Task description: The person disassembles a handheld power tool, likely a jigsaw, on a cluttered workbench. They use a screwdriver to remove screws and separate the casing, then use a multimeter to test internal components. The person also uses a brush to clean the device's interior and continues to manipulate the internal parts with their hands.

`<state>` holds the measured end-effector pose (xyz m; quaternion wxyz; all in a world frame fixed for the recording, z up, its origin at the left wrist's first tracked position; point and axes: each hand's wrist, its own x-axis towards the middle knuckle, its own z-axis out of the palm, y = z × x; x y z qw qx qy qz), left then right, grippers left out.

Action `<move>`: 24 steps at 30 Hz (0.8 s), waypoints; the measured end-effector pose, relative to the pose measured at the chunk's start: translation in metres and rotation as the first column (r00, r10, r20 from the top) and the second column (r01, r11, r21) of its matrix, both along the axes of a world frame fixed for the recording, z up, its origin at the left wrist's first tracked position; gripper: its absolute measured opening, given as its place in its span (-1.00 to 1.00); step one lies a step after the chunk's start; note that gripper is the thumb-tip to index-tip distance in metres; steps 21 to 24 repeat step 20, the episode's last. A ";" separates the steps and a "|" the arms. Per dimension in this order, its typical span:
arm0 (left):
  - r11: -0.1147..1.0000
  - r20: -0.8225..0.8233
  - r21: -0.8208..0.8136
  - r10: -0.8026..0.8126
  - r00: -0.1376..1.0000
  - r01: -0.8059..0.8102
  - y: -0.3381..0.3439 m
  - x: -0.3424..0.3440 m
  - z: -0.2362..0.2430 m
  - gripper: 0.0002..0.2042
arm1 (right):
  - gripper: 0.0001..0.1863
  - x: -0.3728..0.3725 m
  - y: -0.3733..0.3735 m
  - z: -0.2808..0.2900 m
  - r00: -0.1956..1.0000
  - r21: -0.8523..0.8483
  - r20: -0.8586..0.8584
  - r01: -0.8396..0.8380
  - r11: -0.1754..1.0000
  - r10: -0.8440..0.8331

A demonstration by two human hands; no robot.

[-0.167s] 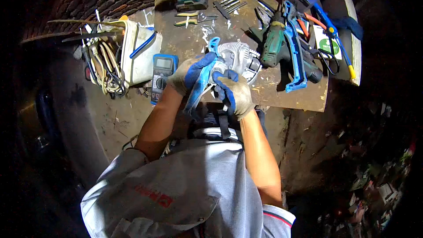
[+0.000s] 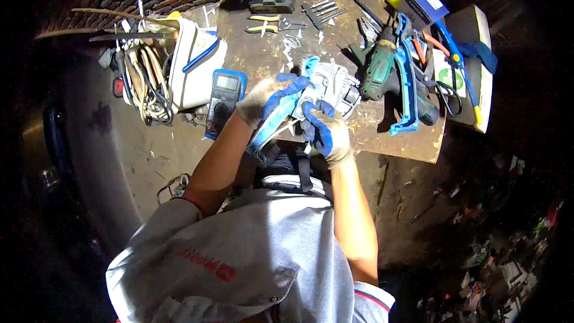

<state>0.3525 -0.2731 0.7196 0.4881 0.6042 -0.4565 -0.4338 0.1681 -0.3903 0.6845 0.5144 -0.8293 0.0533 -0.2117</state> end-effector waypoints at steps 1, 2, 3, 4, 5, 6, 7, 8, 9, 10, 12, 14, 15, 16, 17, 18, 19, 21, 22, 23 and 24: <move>1.000 -0.039 -0.023 0.010 0.999 -0.011 0.000 -0.001 0.004 -0.46 | -0.67 0.003 -0.005 0.008 0.994 -0.161 0.112 0.015 0.987 0.003; 0.999 -0.071 -0.043 0.019 0.997 -0.022 0.000 -0.003 0.007 -0.43 | -0.67 0.002 -0.002 0.001 0.999 0.054 0.024 0.036 0.998 -0.038; 0.997 -0.085 -0.066 0.036 0.996 -0.042 -0.001 -0.002 0.009 -0.47 | -0.66 -0.001 0.003 -0.013 0.995 0.261 -0.073 0.078 0.962 -0.061; 0.994 -0.099 -0.088 0.050 0.994 -0.059 -0.002 -0.001 0.010 -0.52 | -0.65 -0.002 0.004 -0.015 0.987 0.338 -0.151 0.099 0.936 -0.050; 0.991 -0.114 -0.110 0.065 0.991 -0.077 -0.004 0.000 0.012 -0.56 | -0.64 -0.003 0.005 -0.017 0.973 0.409 -0.229 0.130 0.903 -0.036; 0.987 -0.412 0.100 0.159 0.897 -0.128 -0.007 -0.002 0.015 -0.59 | -0.63 -0.004 0.002 -0.017 0.959 0.366 -0.284 0.118 0.923 -0.010; 0.945 -0.642 0.310 0.291 0.709 -0.107 -0.008 -0.004 0.016 -0.61 | -0.64 -0.003 0.001 -0.014 0.956 0.599 -0.282 0.116 0.792 0.074; 0.986 -0.626 0.103 0.166 0.762 -0.130 -0.007 -0.005 0.012 -0.67 | -0.64 -0.002 0.001 -0.010 0.954 0.796 -0.269 0.144 0.588 0.130; 0.974 -0.681 0.189 0.220 0.698 -0.123 -0.010 -0.005 0.007 -0.66 | -0.64 -0.001 0.001 -0.007 0.950 0.913 -0.267 0.197 0.356 0.159; 0.992 -0.276 0.107 0.097 0.956 -0.069 -0.007 -0.001 0.008 -0.67 | -0.68 -0.001 -0.001 -0.005 0.976 0.994 -0.102 0.094 0.049 0.191; 0.957 -0.735 0.210 0.289 0.613 -0.199 -0.011 -0.013 0.013 -0.67 | -0.80 -0.004 0.000 -0.013 0.958 0.858 -0.248 0.147 0.492 0.146; 0.955 -0.092 -0.235 0.165 0.982 -0.182 -0.010 -0.010 0.003 -0.69 | -0.81 0.003 0.003 0.000 0.962 0.924 -0.221 0.155 0.349 0.158; 0.985 -0.416 -0.009 0.154 0.896 -0.174 -0.008 -0.008 0.002 -0.69 | -0.80 0.010 0.006 0.017 0.980 0.994 -0.098 0.105 -0.026 0.176; 0.961 -0.674 0.228 0.272 0.687 -0.156 -0.010 -0.007 0.013 -0.70 | -0.81 0.014 0.008 0.035 0.962 0.972 -0.227 0.233 -0.025 0.151; 0.961 -0.682 0.232 0.270 0.680 -0.148 -0.010 -0.007 0.012 -0.69 | -0.80 0.013 0.007 0.033 0.972 0.983 -0.172 0.179 -0.030 0.160; 0.961 -0.688 0.237 0.268 0.674 -0.141 -0.010 -0.007 0.008 -0.68 | -0.80 0.012 0.006 0.025 0.979 0.992 -0.116 0.124 -0.036 0.170; 0.962 -0.695 0.240 0.265 0.668 -0.132 -0.010 -0.004 0.001 -0.67 | -0.79 0.011 0.004 0.018 0.982 0.997 -0.060 0.068 -0.041 0.178; 0.962 -0.697 0.237 0.264 0.667 -0.134 -0.009 -0.005 -0.003 -0.67 | -0.66 0.010 0.003 0.012 0.976 0.997 -0.063 0.070 -0.028 0.206; 0.962 -0.697 0.237 0.264 0.667 -0.134 -0.009 -0.005 -0.003 -0.67 | -0.66 0.010 0.003 0.012 0.976 0.997 -0.063 0.070 -0.028 0.206; 0.962 -0.697 0.237 0.264 0.667 -0.134 -0.009 -0.005 -0.003 -0.67 | -0.66 0.010 0.003 0.012 0.976 0.997 -0.063 0.070 -0.028 0.206; 0.962 -0.697 0.237 0.264 0.667 -0.134 -0.009 -0.005 -0.003 -0.67 | -0.66 0.010 0.003 0.012 0.976 0.997 -0.063 0.070 -0.028 0.206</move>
